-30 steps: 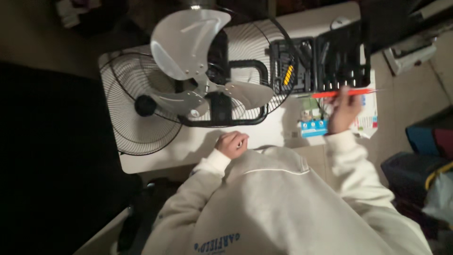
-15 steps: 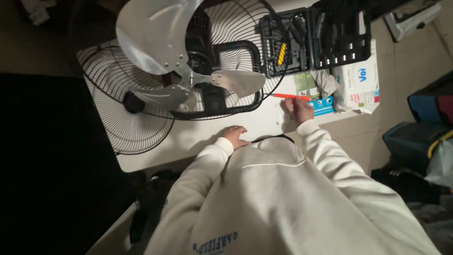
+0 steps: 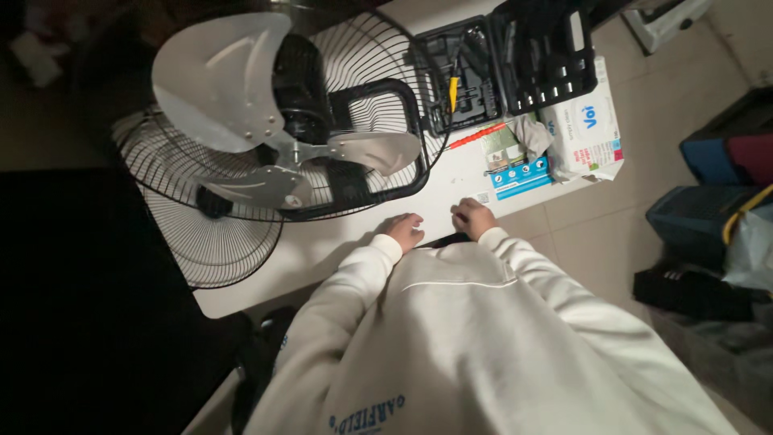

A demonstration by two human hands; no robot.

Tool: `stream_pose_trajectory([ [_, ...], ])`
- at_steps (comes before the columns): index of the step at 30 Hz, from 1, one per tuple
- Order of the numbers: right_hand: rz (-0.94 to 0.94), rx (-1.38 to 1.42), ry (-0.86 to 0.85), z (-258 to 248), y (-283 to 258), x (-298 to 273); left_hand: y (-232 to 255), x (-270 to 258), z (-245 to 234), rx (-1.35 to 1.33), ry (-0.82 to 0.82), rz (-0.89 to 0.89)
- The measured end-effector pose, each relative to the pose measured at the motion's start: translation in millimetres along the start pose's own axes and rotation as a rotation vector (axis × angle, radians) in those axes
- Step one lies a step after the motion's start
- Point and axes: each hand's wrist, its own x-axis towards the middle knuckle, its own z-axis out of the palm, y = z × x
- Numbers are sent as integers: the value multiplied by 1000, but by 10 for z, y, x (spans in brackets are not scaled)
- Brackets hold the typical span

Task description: The person disassembles a small table fan on a white table. They remove the front grille, then use a screwdriver to loosen the fan blade and remove it. The person then removes the rear grille and continues to unscrew the central hub.

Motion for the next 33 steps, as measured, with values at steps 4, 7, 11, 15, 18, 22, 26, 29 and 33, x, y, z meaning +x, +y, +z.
stream_pose_trajectory([
  [4, -6, 11, -28, 32, 112, 6, 98, 84, 53, -11, -19, -10],
  [7, 122, 97, 97, -38, 187, 37, 220, 199, 175, -199, 42, 57],
  [11, 463, 314, 313, -257, 341, 138, 409, 424, 305, -217, 9, 62],
  [15, 332, 142, 371, -630, 634, 367, 589, 604, 397, 94, -25, 84],
  [18, 92, 37, 359, -841, 787, 620, 657, 790, 458, 281, 8, 118],
  [22, 94, -22, 220, -859, 813, 891, 654, 958, 523, 394, 43, 127],
  [26, 84, -206, 77, -851, 802, 1074, 651, 1085, 580, 507, 79, 92],
  [29, 18, -103, 156, -896, 806, 1040, 643, 1154, 610, 517, 85, 49],
  [33, 136, 85, 168, -1003, 840, 943, 621, 1190, 620, 506, 94, 25],
])
